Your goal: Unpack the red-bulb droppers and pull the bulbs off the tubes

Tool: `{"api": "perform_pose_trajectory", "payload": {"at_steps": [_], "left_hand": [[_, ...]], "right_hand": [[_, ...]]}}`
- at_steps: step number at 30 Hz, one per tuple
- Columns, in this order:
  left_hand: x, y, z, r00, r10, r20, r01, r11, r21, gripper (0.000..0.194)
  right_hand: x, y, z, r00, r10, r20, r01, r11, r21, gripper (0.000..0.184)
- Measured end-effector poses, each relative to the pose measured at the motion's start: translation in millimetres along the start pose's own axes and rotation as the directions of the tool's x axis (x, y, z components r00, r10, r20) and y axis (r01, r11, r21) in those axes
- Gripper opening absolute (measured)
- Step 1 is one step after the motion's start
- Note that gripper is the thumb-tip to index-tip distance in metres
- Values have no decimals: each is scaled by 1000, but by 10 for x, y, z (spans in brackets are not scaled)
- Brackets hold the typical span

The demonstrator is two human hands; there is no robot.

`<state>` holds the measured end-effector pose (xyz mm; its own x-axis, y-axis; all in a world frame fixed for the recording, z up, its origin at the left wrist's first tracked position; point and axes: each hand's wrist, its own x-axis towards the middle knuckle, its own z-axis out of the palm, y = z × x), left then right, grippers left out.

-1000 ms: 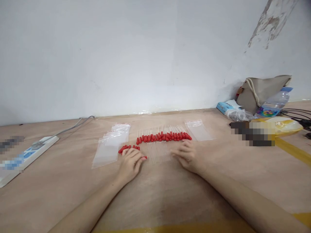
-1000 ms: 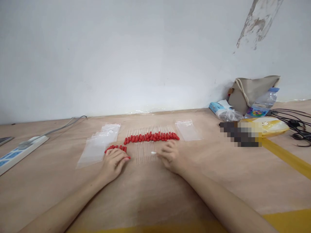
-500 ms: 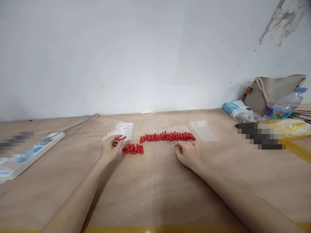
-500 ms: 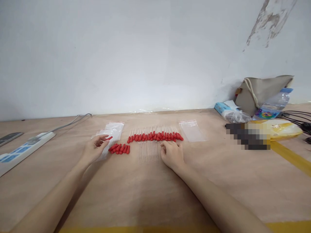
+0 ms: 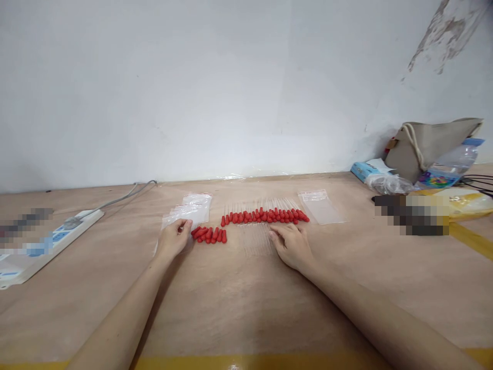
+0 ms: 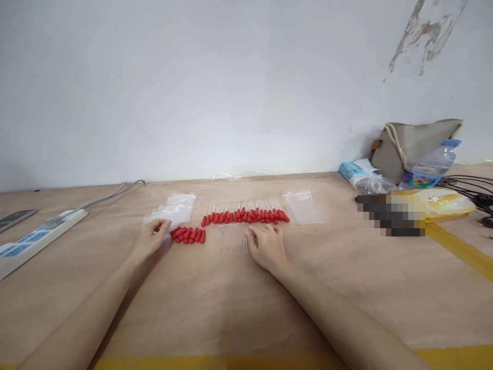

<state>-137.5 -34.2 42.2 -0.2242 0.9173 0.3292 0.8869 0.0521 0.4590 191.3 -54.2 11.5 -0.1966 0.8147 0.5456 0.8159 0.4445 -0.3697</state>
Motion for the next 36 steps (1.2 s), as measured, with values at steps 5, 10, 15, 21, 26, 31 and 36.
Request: {"api": "perform_pose_trajectory", "payload": {"at_steps": [5,10,15,21,26,31,36], "left_hand": [[-7,331,-8,975,220,-42,-215,972,92,31],[207,733,113,942,140,305,-203,961,186,28],[416,837,220,870,14,492,-86,988,124,27],[484,732,-29,856,-25,517,14,1000,24,31],[318,659,-328,972,21,235,-35,998,56,26],[-269,816,-112,907,416,55,-417,909,9,20],[-664,938,264,747,663,60,-663,748,-16,15]], "right_hand": [[-22,86,0,999,27,-26,-24,997,76,32],[-49,223,-41,993,115,-24,-112,988,106,33],[-42,283,-48,988,148,-43,-140,981,137,35],[-42,263,-38,989,144,-44,-133,972,194,33],[-32,253,-36,988,151,-44,-139,969,204,32],[-39,189,-92,957,-16,-290,79,975,207,52],[-72,87,-230,921,-336,-195,346,938,20,56]]}}
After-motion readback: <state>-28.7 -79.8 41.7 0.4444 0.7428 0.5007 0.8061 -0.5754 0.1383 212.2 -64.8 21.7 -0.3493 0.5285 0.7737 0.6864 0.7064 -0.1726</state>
